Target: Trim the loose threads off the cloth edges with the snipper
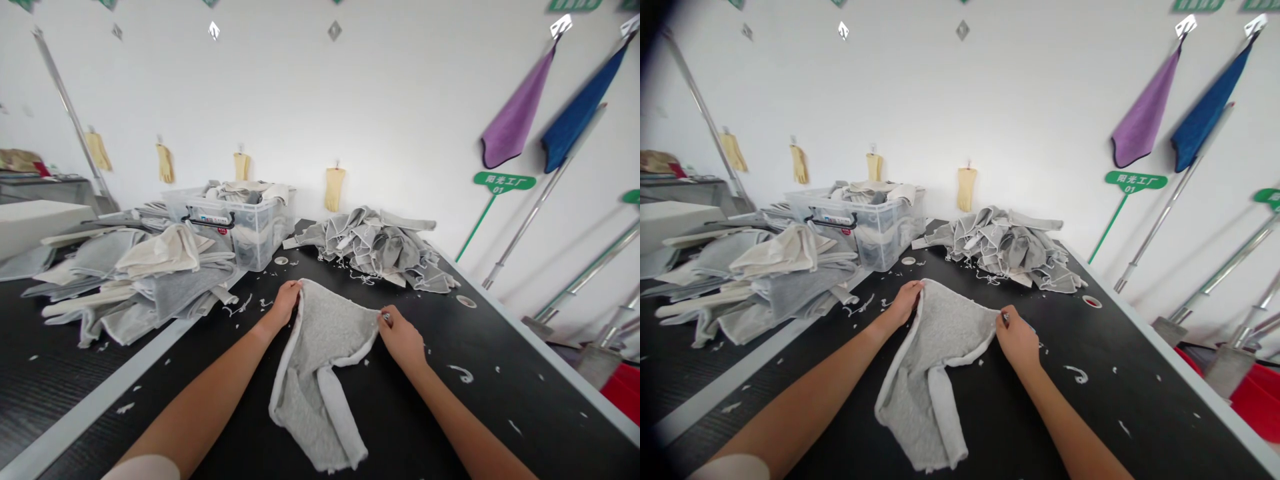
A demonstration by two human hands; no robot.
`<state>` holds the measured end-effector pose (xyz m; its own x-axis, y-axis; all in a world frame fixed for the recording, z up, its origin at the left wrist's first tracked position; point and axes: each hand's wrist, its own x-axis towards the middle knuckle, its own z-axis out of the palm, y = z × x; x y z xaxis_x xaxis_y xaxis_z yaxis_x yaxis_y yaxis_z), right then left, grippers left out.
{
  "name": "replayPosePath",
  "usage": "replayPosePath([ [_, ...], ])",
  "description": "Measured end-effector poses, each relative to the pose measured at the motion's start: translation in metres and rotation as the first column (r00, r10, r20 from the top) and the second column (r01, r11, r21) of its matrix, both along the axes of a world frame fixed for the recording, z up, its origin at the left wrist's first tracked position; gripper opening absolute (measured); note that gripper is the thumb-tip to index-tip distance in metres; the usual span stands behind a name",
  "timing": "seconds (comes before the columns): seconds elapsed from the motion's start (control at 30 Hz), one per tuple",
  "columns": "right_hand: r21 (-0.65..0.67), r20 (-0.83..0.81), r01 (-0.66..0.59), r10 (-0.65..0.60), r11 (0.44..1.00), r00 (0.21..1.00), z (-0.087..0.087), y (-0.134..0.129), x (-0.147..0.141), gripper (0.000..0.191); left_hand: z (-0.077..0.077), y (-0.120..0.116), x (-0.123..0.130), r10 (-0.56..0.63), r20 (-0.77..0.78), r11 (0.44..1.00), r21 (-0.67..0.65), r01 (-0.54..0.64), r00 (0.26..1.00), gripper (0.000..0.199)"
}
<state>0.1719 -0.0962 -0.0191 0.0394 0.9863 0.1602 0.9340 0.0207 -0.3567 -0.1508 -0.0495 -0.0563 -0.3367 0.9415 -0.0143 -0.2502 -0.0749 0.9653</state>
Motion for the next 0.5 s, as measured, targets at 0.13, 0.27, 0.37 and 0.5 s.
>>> replayPosePath([
  [0.13, -0.027, 0.02, 0.087, -0.086, 0.996, 0.996, 0.015, 0.01, 0.017, 0.037, 0.001, -0.001, 0.002, -0.04, -0.001, 0.998, 0.039, 0.04, 0.999, 0.041],
  [0.27, -0.077, 0.109, 0.145, -0.137, 0.986, 0.985, 0.015, 0.024, 0.039, 0.035, 0.0, -0.001, 0.003, -0.051, -0.003, 0.996, 0.068, 0.052, 0.999, 0.043],
  [0.37, -0.11, 0.128, 0.101, -0.086, 0.989, 0.988, 0.008, 0.034, 0.053, 0.034, -0.001, 0.0, 0.002, -0.06, 0.003, 0.996, 0.061, 0.059, 0.998, 0.042],
  [0.5, -0.148, 0.135, 0.04, -0.02, 0.988, 0.991, 0.0, 0.044, 0.067, 0.03, -0.002, 0.002, 0.001, -0.087, 0.011, 0.995, 0.04, 0.086, 0.996, 0.042],
])
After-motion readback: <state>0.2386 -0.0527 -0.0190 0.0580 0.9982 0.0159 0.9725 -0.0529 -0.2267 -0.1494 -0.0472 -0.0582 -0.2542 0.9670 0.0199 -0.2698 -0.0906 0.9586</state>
